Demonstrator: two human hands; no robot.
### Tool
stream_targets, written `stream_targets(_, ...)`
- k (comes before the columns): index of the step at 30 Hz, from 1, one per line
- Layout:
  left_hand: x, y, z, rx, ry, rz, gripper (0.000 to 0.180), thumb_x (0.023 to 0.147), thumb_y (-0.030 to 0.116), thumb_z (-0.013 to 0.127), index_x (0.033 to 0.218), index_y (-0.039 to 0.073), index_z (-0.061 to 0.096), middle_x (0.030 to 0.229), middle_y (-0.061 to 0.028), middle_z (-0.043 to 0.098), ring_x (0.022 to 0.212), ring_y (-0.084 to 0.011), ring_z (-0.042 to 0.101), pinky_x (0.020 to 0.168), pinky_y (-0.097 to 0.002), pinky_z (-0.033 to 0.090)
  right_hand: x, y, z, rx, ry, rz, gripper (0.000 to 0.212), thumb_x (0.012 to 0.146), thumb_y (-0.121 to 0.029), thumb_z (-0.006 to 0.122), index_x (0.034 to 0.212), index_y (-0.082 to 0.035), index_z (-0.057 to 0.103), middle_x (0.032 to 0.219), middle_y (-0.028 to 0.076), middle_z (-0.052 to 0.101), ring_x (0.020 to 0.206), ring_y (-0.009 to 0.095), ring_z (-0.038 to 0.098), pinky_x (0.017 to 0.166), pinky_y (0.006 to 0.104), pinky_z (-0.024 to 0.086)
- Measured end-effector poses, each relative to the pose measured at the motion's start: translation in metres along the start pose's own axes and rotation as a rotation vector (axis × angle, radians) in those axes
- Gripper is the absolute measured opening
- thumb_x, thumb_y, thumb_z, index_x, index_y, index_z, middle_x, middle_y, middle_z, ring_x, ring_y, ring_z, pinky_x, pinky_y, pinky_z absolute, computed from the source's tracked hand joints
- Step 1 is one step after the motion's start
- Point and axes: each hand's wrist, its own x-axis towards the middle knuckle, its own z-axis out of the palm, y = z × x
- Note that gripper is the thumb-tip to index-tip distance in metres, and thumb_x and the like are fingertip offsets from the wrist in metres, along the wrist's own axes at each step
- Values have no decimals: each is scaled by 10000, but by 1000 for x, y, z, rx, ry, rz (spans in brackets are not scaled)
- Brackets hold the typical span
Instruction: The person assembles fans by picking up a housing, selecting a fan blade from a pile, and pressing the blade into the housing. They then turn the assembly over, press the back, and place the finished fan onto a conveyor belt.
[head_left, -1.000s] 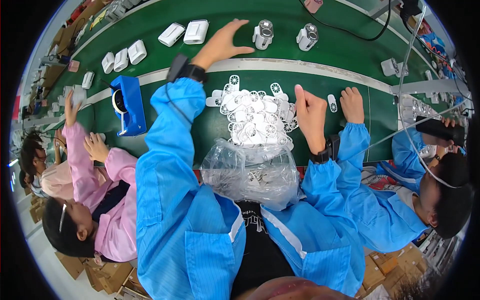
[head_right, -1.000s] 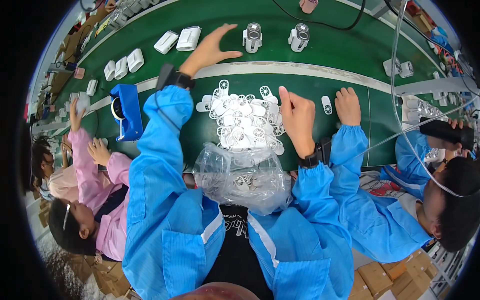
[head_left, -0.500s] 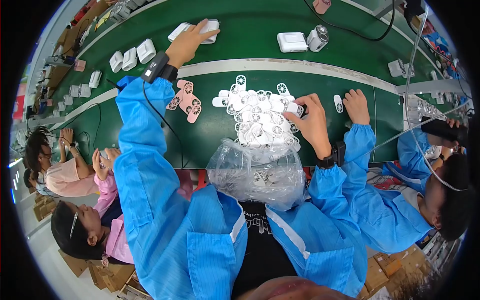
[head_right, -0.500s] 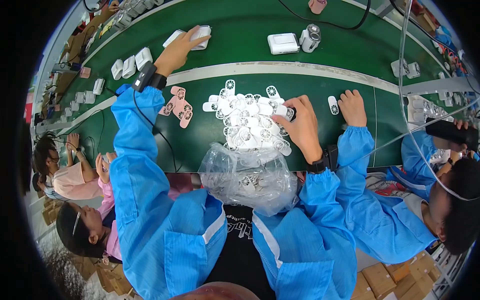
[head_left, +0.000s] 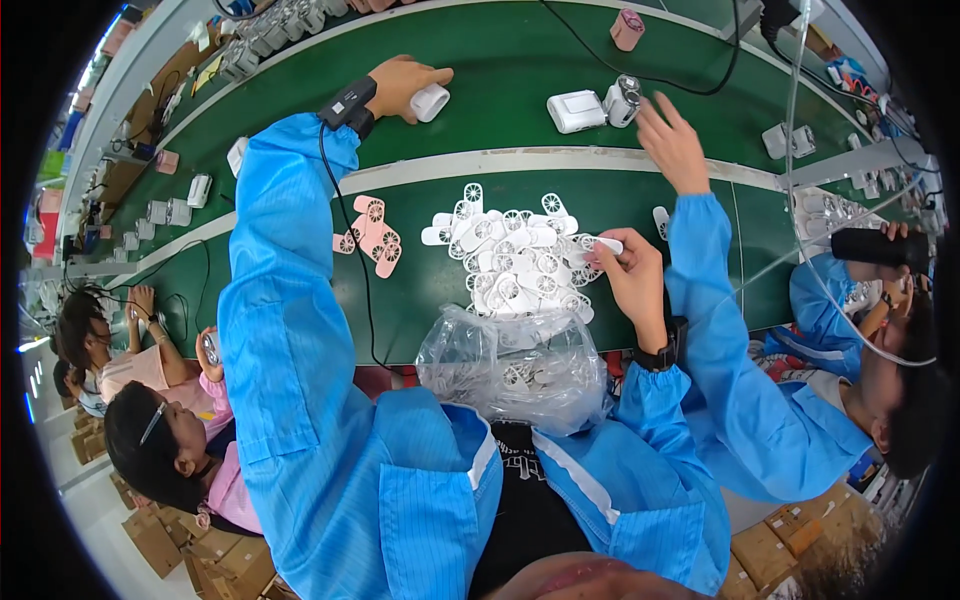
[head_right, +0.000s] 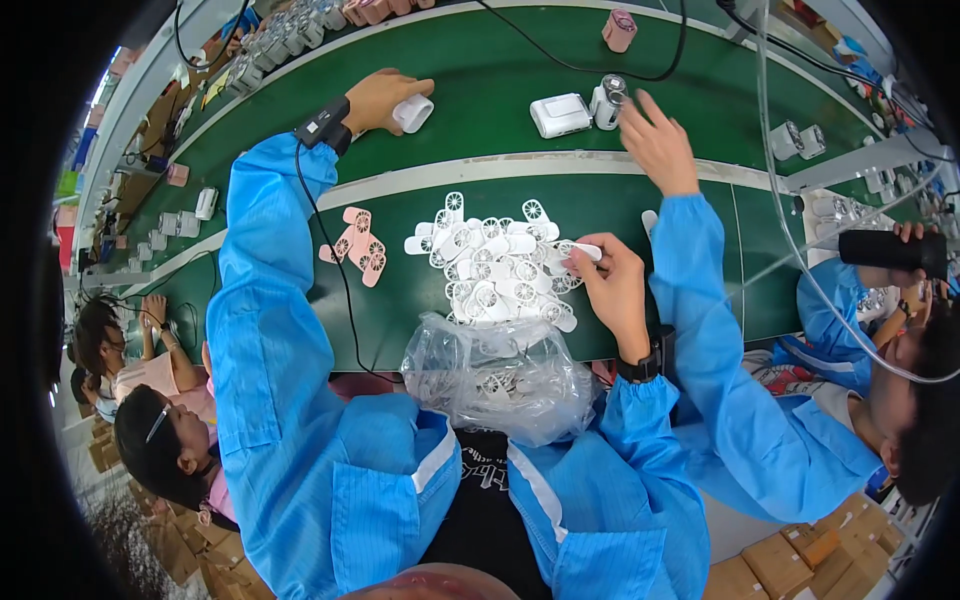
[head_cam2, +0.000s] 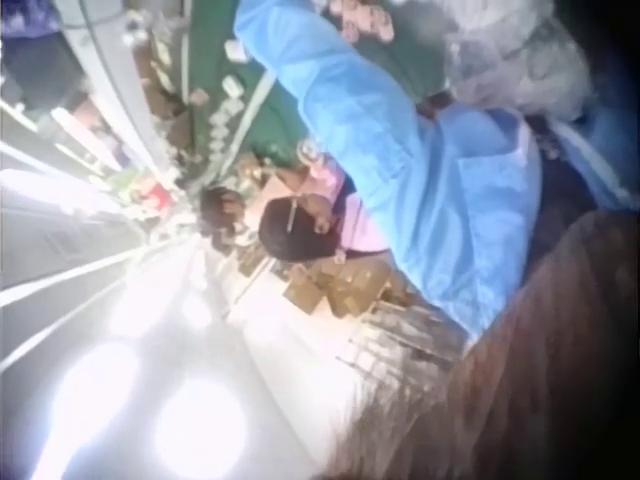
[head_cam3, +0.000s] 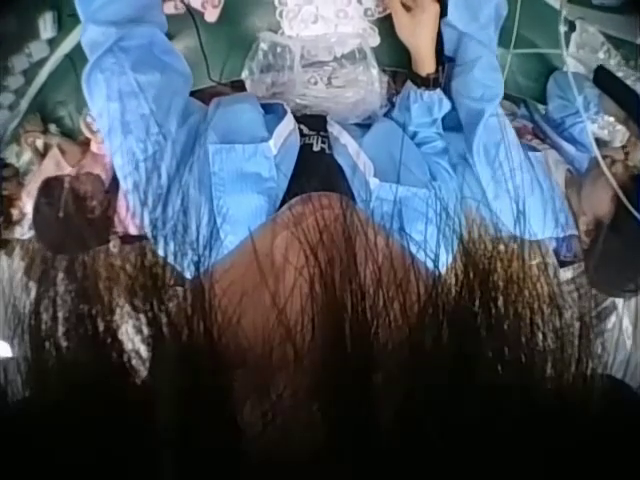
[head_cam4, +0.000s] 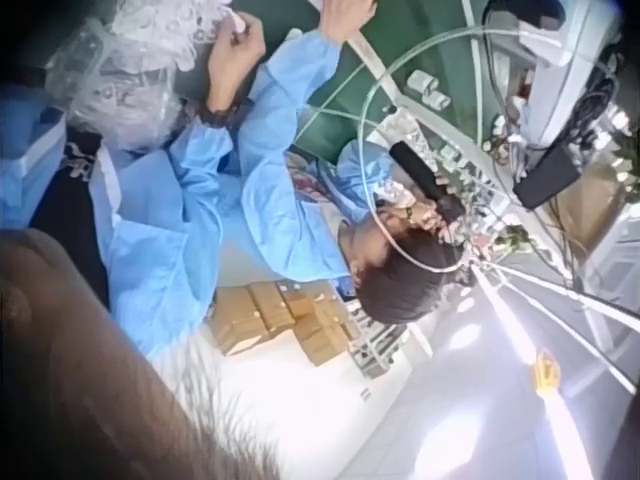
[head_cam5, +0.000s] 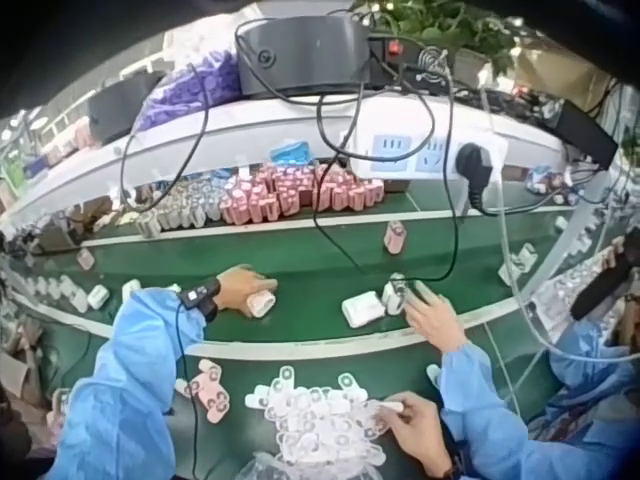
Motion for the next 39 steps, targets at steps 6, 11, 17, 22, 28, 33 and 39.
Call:
stream_targets(6, -5, 26, 28, -354, 187, -384, 663, 761, 345, 906, 1263, 51, 588, 1185, -178, 702, 1103, -365, 696, 973, -472, 540, -2, -12, 11, -118, -31, -60, 145, 1028, -24, 664, 1140, 63, 694, 1000, 77, 737, 863, 130, 728, 694, 260, 593)
stream_targets(11, 16, 92, 22, -1047, 564, -546, 578, 891, 400, 841, 1207, -20, 601, 1069, -153, 722, 1000, -275, 735, 811, -393, 594, 6, -23, 14, -106, -101, -53, 209, 1032, -34, 661, 1214, 49, 722, 1105, 88, 740, 955, 141, 728, 729, 266, 602)
stream_targets(17, -35, 255, 10, -1874, 618, -605, 408, 1000, 237, 753, 1269, -14, 577, 1082, -94, 710, 932, -143, 709, 652, -294, 583, 15, -47, 43, 125, -117, -191, 258, 1033, -47, 661, 1272, 16, 732, 1180, 94, 735, 1011, 136, 703, 779, 263, 593)
stream_targets(22, -89, 319, -32, -1996, 578, -587, 398, 1014, 207, 732, 1311, 5, 562, 1139, -93, 694, 951, -138, 688, 740, -288, 573, 3, -62, 64, -180, -200, -396, 241, 997, -23, 683, 1224, 21, 751, 1157, 120, 738, 1022, 202, 714, 837, 294, 582)
stream_targets(28, -106, 337, -37, -1701, 714, -590, 490, 977, 226, 774, 1365, 30, 547, 1166, -104, 701, 1006, -163, 677, 873, -324, 556, -23, -58, 74, -448, -128, -663, 263, 905, 35, 739, 1163, 1, 779, 1139, 134, 735, 988, 271, 721, 828, 333, 564)
stream_targets(33, -107, 339, -39, -1567, 744, -638, 585, 925, 254, 828, 1391, 44, 545, 1119, -129, 723, 1011, -190, 693, 877, -343, 558, -30, -57, 79, -397, -60, -658, 268, 865, 56, 760, 1122, -13, 796, 1140, 118, 745, 972, 265, 716, 813, 337, 562)
stream_targets(39, -114, 336, -51, -1519, 681, -564, 651, 882, 285, 868, 1405, 52, 559, 1112, -165, 737, 1012, -232, 722, 865, -360, 568, -19, -75, 69, -403, -150, -634, 296, 837, 59, 773, 1117, -29, 808, 1148, 116, 753, 971, 274, 704, 784, 332, 564)
